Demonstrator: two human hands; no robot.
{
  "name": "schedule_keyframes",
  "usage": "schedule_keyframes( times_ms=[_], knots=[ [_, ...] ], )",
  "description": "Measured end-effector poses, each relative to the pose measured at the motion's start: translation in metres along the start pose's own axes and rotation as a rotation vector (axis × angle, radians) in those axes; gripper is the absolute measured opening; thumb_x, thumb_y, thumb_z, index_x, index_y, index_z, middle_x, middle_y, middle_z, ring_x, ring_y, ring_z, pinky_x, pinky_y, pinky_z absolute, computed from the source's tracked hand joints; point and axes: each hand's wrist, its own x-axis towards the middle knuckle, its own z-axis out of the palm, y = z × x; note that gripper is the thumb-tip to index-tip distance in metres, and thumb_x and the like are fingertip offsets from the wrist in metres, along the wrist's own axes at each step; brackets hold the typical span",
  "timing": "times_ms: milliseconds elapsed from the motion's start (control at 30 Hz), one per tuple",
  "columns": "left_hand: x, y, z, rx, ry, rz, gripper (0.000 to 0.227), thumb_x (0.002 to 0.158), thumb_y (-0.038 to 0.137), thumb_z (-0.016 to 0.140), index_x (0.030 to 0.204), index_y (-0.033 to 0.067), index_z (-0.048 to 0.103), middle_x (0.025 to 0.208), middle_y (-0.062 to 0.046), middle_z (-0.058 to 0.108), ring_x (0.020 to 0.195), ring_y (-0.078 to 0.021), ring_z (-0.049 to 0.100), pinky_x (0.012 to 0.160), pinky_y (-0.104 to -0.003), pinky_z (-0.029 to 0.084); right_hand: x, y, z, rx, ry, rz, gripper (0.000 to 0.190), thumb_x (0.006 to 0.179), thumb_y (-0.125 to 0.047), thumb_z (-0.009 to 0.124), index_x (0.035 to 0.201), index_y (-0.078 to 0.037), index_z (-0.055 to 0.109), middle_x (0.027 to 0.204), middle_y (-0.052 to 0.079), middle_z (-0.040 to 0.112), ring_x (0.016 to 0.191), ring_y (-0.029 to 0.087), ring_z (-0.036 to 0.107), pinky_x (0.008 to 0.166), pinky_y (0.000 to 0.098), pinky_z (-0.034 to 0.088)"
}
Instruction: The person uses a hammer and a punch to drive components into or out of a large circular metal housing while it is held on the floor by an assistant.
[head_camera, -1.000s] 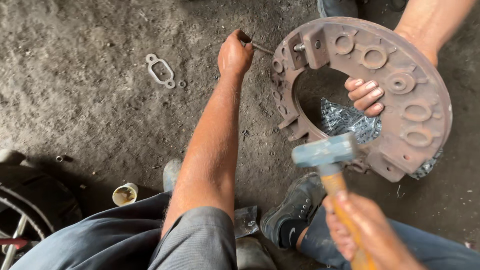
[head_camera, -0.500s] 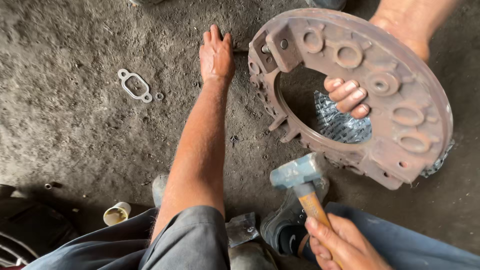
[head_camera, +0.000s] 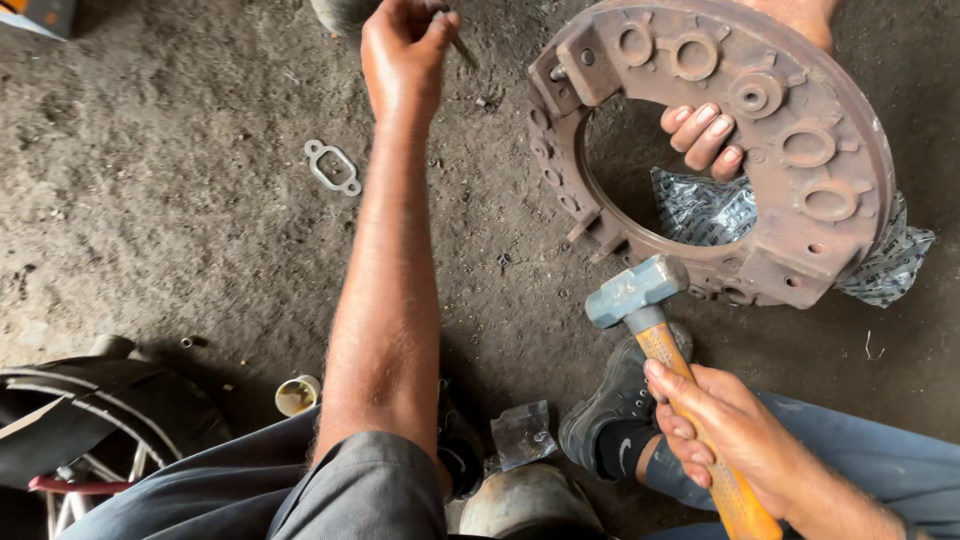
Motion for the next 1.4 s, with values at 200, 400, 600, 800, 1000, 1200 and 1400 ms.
schedule_keyframes(
  times_ms=[200,400,600,800,1000,1200,1400],
  knots=[
    [-0.016,0.048,0.034,0.558,0.217,0.063,0.024,0.088,0.032,0.084,0.09,0.0087,0.078,0.086,-0.008,0.082,0.079,-0.0202,0.077,0.075,-0.038,0.062,0.003,-0.002,0.003,0.007,-0.029,-0.044,0.042,0.093,-0.049,0.065,0.09,-0.009,0.053,0.062,0.0,0.043,0.042,0.009,0.039,0.034,0.0292,0.036],
    [-0.029,0.057,0.055,0.359,0.049,-0.045,0.028,0.077,0.037,0.085,0.092,0.013,0.08,0.092,-0.004,0.082,0.08,-0.0152,0.079,0.08,-0.036,0.062,0.008,-0.002,0.006,-0.037,-0.039,-0.083,0.043,0.093,-0.049,0.066,0.086,-0.009,0.051,0.062,0.0,0.045,0.042,0.009,0.04,0.034,0.0292,0.038],
    [-0.017,0.004,0.029,0.195,0.177,-0.252,0.021,0.087,0.023,0.076,0.104,0.0098,0.077,0.099,-0.005,0.083,0.088,-0.0152,0.08,0.087,-0.033,0.063,0.026,0.01,-0.004,-0.125,-0.012,-0.077,0.042,0.092,-0.042,0.07,0.082,-0.008,0.047,0.063,0.001,0.044,0.045,0.009,0.042,0.036,0.0296,0.039],
    [-0.042,-0.055,0.017,0.347,-0.274,-0.508,0.025,0.089,0.017,0.066,0.11,0.0059,0.074,0.106,-0.009,0.078,0.094,-0.0176,0.078,0.089,-0.038,0.064,0.06,0.03,-0.002,-0.338,-0.071,-0.132,0.028,0.088,-0.022,0.071,0.108,-0.004,0.062,0.067,0.002,0.049,0.05,0.01,0.049,0.04,0.029,0.044],
    [-0.079,-0.046,0.039,0.429,-0.369,-0.31,0.033,0.087,0.029,0.07,0.104,0.0006,0.076,0.097,-0.014,0.078,0.092,-0.0222,0.073,0.088,-0.037,0.057,0.072,0.038,-0.002,-0.912,0.01,-0.371,0.06,0.088,-0.021,0.069,0.144,-0.025,0.047,0.089,0.009,0.066,0.069,0.025,0.064,0.058,0.0396,0.053],
    [-0.096,-0.011,0.058,-0.033,-0.247,-0.322,0.033,0.092,0.036,0.063,0.092,0.0038,0.069,0.079,-0.005,0.073,0.074,-0.0164,0.065,0.075,-0.037,0.056,0.072,0.033,0.006,-1.212,0.167,-0.729,0.047,0.08,-0.018,0.07,0.127,-0.022,0.065,0.103,0.013,0.068,0.099,0.037,0.067,0.087,0.0469,0.054],
    [-0.1,0.003,0.082,0.082,-0.124,-0.192,0.041,0.086,0.043,0.068,0.091,0.0025,0.066,0.078,-0.007,0.073,0.074,-0.0181,0.069,0.074,-0.037,0.059,0.07,0.033,0.016,-1.193,0.228,-0.793,0.043,0.08,-0.017,0.069,0.123,-0.016,0.068,0.103,0.015,0.069,0.097,0.038,0.068,0.086,0.0477,0.055]
  ],
)
